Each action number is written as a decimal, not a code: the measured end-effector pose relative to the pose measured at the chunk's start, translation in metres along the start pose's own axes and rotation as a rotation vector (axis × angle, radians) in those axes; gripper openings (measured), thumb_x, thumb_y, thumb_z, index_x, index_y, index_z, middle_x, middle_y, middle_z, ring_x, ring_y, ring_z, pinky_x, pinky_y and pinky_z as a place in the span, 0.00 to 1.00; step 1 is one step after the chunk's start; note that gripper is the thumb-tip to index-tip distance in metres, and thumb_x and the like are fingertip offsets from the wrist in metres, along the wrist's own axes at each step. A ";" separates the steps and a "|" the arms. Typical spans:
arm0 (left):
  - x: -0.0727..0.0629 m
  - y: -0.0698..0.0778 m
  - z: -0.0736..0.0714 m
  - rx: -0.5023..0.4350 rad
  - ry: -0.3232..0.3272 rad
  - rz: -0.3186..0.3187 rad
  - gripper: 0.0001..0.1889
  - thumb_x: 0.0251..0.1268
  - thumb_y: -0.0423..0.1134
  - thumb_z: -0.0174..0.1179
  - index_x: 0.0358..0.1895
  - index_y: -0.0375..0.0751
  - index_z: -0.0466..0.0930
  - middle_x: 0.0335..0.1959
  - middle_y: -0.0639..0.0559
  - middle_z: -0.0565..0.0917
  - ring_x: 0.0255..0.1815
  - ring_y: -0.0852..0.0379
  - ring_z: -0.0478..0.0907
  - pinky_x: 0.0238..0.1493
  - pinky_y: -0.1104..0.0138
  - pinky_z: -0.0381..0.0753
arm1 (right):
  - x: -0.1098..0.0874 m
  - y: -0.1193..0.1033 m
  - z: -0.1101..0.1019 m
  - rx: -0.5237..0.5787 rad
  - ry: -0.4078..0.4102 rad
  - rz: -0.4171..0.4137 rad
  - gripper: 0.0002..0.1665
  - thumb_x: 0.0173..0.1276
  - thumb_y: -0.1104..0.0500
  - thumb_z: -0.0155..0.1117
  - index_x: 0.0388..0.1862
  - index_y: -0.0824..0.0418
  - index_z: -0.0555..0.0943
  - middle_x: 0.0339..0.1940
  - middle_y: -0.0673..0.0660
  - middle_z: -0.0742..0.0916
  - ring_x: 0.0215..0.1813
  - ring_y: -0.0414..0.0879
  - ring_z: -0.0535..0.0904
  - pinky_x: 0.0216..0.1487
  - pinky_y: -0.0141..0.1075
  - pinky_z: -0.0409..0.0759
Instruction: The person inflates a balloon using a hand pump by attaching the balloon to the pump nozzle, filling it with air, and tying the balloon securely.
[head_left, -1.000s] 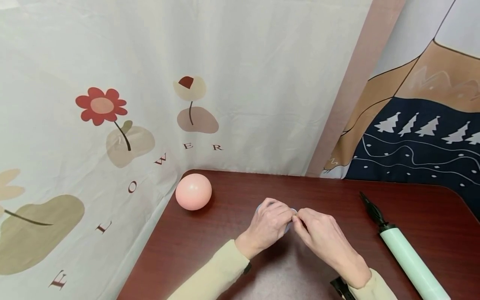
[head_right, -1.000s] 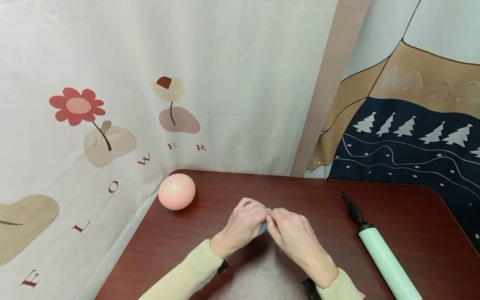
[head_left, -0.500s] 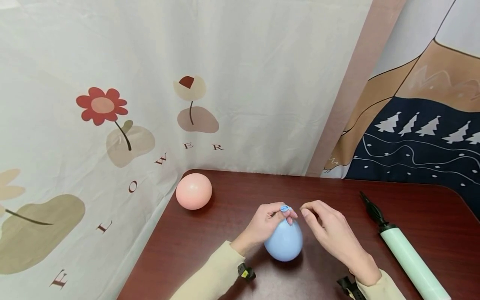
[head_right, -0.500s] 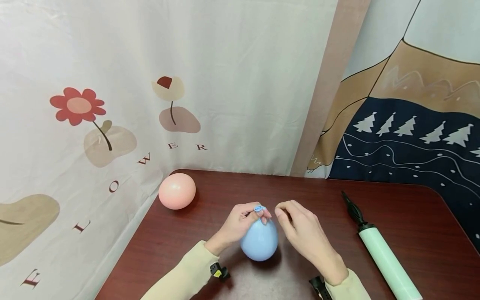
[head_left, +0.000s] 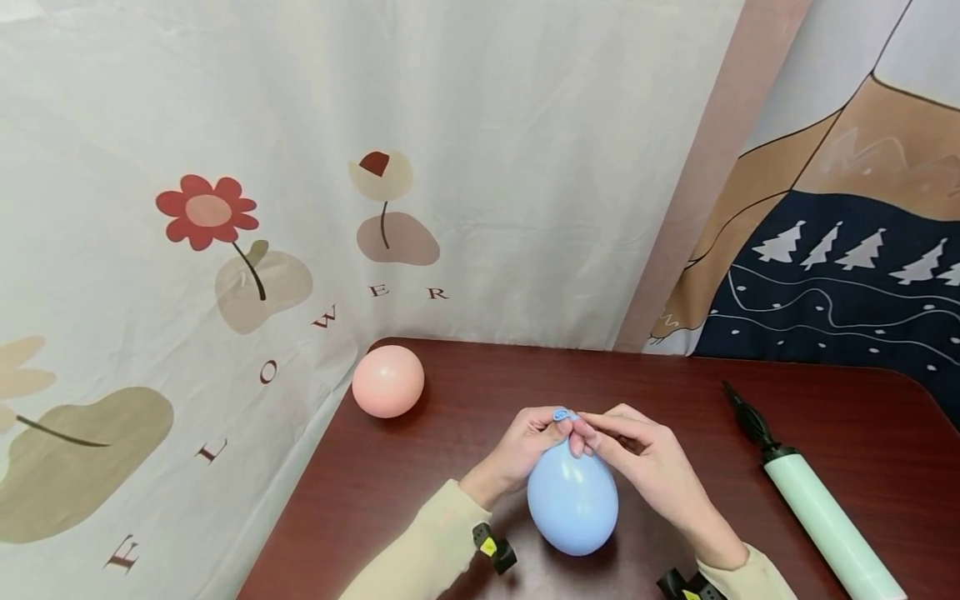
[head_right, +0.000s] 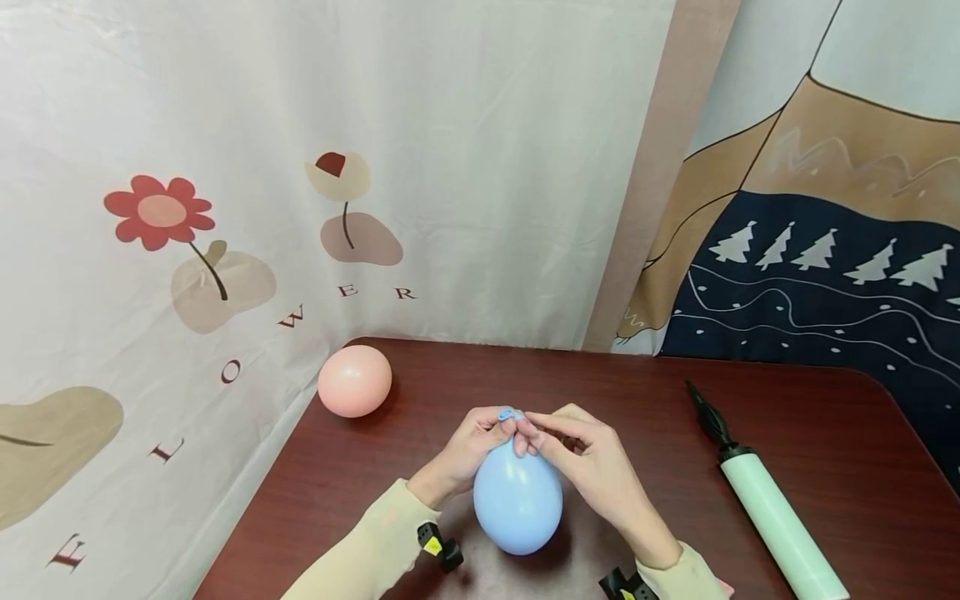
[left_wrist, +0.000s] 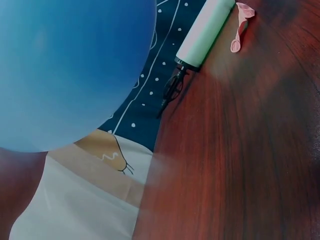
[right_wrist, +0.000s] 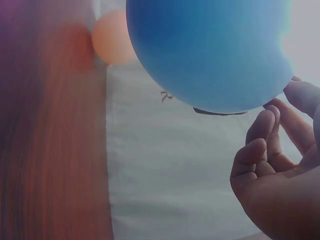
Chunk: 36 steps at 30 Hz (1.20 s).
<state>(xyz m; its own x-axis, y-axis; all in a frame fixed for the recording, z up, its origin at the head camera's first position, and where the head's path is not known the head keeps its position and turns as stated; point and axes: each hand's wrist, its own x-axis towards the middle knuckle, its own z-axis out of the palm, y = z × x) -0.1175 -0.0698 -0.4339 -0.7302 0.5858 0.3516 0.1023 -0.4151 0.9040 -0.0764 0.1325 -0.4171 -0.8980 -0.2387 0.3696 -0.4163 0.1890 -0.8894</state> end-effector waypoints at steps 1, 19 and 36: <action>0.000 0.000 0.000 -0.001 -0.004 -0.003 0.34 0.79 0.47 0.54 0.45 0.05 0.68 0.33 0.60 0.85 0.41 0.62 0.86 0.52 0.69 0.84 | 0.000 0.000 0.000 0.009 0.004 0.008 0.16 0.72 0.62 0.70 0.56 0.50 0.89 0.41 0.48 0.88 0.45 0.42 0.83 0.40 0.32 0.82; -0.004 -0.014 -0.016 -0.088 -0.188 -0.151 0.38 0.75 0.53 0.58 0.41 0.07 0.66 0.28 0.63 0.83 0.40 0.61 0.83 0.56 0.67 0.78 | 0.001 -0.011 -0.006 -0.216 -0.009 -0.142 0.15 0.62 0.67 0.78 0.38 0.45 0.91 0.32 0.39 0.83 0.31 0.36 0.78 0.28 0.29 0.77; -0.006 -0.011 -0.007 0.055 -0.294 -0.177 0.30 0.79 0.48 0.57 0.40 0.12 0.76 0.30 0.20 0.74 0.41 0.61 0.82 0.53 0.69 0.80 | -0.005 0.006 -0.014 -0.018 -0.269 -0.019 0.18 0.62 0.72 0.68 0.32 0.46 0.81 0.30 0.46 0.80 0.35 0.42 0.77 0.33 0.35 0.78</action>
<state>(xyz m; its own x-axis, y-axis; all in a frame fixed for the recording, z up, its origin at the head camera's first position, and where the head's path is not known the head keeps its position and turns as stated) -0.1188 -0.0736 -0.4481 -0.5148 0.8243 0.2357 0.0335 -0.2554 0.9663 -0.0760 0.1481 -0.4204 -0.8209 -0.4863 0.2994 -0.4373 0.1983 -0.8772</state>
